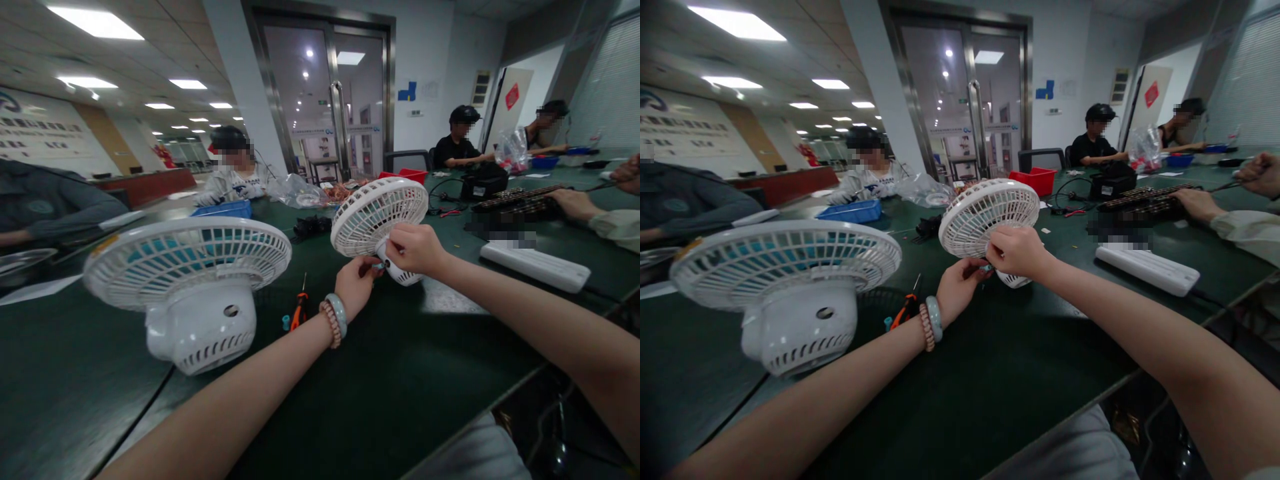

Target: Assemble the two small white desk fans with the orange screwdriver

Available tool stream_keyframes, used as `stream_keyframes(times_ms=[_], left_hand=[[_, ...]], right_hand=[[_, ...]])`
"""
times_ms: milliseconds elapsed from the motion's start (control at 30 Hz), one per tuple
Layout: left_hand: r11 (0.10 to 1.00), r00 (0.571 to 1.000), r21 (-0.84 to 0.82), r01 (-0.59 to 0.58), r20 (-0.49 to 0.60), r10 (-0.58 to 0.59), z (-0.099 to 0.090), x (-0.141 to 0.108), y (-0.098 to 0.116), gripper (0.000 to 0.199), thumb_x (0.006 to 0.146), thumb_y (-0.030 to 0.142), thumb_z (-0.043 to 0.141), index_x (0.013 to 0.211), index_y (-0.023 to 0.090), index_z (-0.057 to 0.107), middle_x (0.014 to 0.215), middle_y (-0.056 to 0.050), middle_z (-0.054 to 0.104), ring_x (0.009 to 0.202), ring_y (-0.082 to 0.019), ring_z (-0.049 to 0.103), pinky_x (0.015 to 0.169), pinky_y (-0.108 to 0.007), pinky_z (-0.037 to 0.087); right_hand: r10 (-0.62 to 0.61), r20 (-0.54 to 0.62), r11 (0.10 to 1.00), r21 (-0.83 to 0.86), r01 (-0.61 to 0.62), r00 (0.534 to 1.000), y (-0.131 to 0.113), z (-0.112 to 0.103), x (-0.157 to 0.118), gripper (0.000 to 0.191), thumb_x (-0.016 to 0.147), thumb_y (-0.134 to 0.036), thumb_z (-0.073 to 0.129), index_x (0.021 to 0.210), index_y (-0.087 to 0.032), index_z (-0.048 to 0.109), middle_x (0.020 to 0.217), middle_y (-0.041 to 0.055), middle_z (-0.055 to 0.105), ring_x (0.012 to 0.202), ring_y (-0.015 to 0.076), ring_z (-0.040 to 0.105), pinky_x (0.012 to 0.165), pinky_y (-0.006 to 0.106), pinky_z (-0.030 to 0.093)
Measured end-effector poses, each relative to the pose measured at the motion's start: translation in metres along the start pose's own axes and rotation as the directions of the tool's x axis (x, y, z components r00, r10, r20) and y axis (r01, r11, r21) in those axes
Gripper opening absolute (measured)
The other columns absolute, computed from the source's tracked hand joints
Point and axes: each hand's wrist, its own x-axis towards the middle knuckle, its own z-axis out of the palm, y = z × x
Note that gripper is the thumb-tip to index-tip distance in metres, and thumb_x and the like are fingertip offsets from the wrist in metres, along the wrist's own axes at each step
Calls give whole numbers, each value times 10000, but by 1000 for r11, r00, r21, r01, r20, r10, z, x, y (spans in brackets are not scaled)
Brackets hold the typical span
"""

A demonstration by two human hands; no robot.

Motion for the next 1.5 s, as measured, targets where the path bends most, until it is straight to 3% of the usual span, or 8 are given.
stream_keyframes(times_ms=[300,633,967,1167,1500], left_hand=[[991,999,130,-34,-35,39,0,0,2,137,723,162,562,847,175,620,790,-20,648,719,-130,593,687,-270,473],[958,980,237,-165,-72,187,-2,-4,12,151,701,111,559,819,179,621,852,-18,604,755,-113,562,716,-262,479],[959,968,175,-222,-80,239,0,-8,16,202,691,80,555,869,171,586,917,-31,571,797,-107,564,714,-249,511],[887,935,332,-322,-39,354,-1,-8,19,167,689,61,542,806,176,576,855,-20,563,791,-118,541,762,-273,495],[861,925,374,-344,-23,379,-1,-8,18,189,687,52,529,817,183,570,870,-21,568,819,-126,543,759,-266,487]], right_hand=[[-6,-11,1000,20,7,1000,-1,-2,1,219,756,-203,430,549,-160,488,554,2,448,517,92,341,495,239,229],[-17,-9,1000,7,17,1000,-1,-2,1,224,758,-212,434,547,-162,490,553,3,460,509,92,348,501,236,242],[-16,-4,1000,-2,16,1000,-1,-2,1,231,759,-215,433,543,-159,492,558,6,468,508,91,351,496,232,240],[-38,0,999,-1,38,999,-1,-2,1,230,764,-215,429,553,-160,502,559,5,466,510,93,347,498,236,240],[-48,38,999,-2,48,998,-1,-3,1,228,765,-224,428,566,-159,519,568,8,479,514,94,355,500,239,236]])
